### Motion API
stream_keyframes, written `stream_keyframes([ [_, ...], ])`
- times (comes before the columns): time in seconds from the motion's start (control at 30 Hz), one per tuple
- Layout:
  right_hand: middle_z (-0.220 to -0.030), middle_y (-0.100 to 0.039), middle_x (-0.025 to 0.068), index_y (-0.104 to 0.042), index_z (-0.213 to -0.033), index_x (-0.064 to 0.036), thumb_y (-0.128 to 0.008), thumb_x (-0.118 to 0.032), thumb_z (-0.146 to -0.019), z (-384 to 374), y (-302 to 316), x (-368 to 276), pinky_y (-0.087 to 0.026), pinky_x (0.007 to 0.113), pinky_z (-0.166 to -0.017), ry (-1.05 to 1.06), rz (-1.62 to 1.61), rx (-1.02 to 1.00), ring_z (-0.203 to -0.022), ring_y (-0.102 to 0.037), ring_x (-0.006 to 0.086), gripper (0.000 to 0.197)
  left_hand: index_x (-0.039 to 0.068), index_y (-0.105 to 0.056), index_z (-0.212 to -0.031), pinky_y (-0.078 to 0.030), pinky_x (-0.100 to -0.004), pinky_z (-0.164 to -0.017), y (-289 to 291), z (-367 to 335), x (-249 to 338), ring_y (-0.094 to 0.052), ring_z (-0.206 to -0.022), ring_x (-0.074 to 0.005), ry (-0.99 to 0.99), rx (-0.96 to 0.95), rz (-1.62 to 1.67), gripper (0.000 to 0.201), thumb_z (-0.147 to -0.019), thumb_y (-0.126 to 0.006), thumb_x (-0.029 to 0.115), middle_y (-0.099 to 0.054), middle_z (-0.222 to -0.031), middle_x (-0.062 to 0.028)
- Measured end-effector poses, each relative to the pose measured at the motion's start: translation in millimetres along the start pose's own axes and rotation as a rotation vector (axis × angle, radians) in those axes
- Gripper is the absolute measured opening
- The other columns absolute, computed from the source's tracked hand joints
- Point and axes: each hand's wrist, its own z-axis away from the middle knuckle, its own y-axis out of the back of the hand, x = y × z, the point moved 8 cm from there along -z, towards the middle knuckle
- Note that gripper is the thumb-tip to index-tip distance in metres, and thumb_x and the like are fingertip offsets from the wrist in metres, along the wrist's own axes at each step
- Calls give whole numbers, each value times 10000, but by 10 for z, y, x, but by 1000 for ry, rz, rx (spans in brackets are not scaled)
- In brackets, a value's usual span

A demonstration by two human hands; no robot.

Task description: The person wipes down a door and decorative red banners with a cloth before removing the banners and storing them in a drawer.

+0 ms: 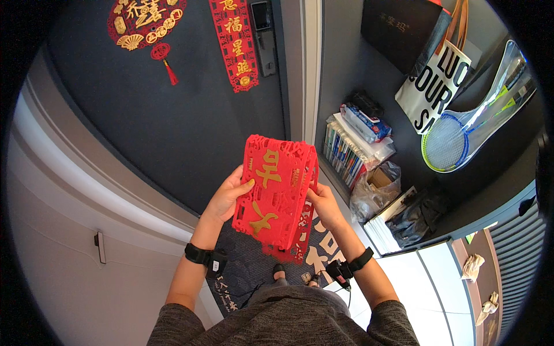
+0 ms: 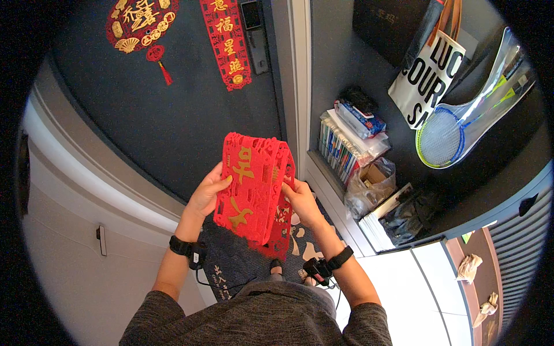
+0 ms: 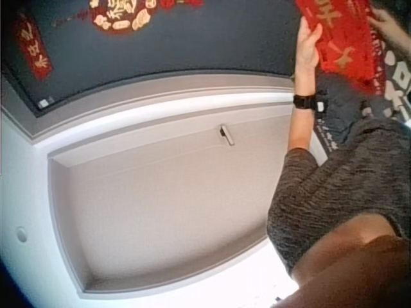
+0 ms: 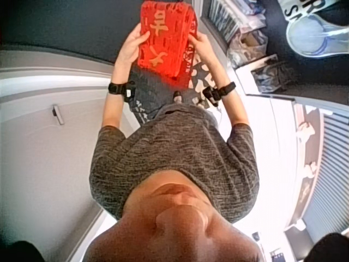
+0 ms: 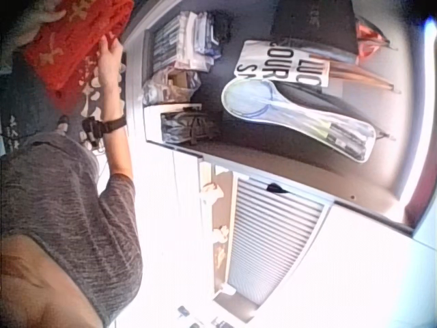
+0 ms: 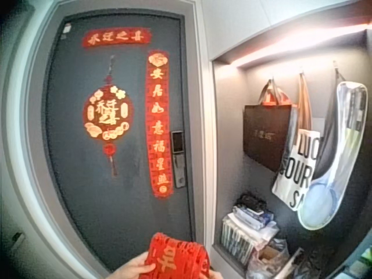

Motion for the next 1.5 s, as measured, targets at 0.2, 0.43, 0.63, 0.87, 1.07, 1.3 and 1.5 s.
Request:
stream_keyframes([
  [0.2,-1010,-649,41,-580,-1136,-1,-478,-192,-956,-11,18,-29,-457,266,-821,-12,4,12,-874,-598,102,282,18,-345,-1339,-407,-339,-986,-3,13,-63,-506,-1152,-182,32,-16,33,470,-908,-526,64,-502,-1274,-112],
  [0.43,-962,-649,31,-590,-1096,4,-490,-173,-946,-4,238,-80,-461,243,-764,5,-121,156,-860,-589,94,253,-3,-343,-1341,-406,-343,-990,41,81,-118,-517,-1144,-187,83,-48,-24,483,-896,-525,34,-512,-1268,-118],
  [0.63,-926,-646,20,-605,-1045,-1,-496,-192,-945,-5,393,-230,-456,221,-713,92,-132,215,-797,-580,75,241,-18,-374,-1328,-415,-319,-975,31,165,-178,-530,-1121,-167,126,-74,-193,464,-890,-526,11,-531,-1252,-113],
  [0.87,-905,-658,23,-614,-1017,-35,-527,-208,-927,-29,438,-358,-484,233,-672,123,-243,242,-742,-613,92,214,-39,-430,-1283,-425,-309,-959,9,122,-317,-537,-1102,-157,118,-57,-226,423,-884,-551,29,-554,-1221,-104],
  [1.07,-952,-659,61,-616,-999,-21,-543,-138,-894,-76,575,-612,-507,265,-720,192,-396,268,-842,-632,133,173,-75,-487,-1216,-441,-298,-940,74,110,-492,-539,-1092,-154,219,2,-203,365,-877,-568,34,-539,-1232,-103],
  [1.3,-1038,-634,89,-572,-1077,-14,-541,-138,-895,-162,700,-675,-517,314,-791,208,-446,286,-892,-627,175,223,-51,-517,-1176,-429,-335,-954,81,-11,-544,-550,-1077,-177,11,118,-307,322,-875,-571,48,-550,-1204,-105],
  [1.5,-1074,-624,110,-552,-1117,-13,-538,-210,-902,-178,658,-633,-504,351,-834,118,-491,286,-938,-615,212,292,-62,-481,-1190,-450,-341,-936,-13,-38,-612,-567,-1053,-189,115,30,-127,323,-895,-542,54,-575,-1156,-118],
])
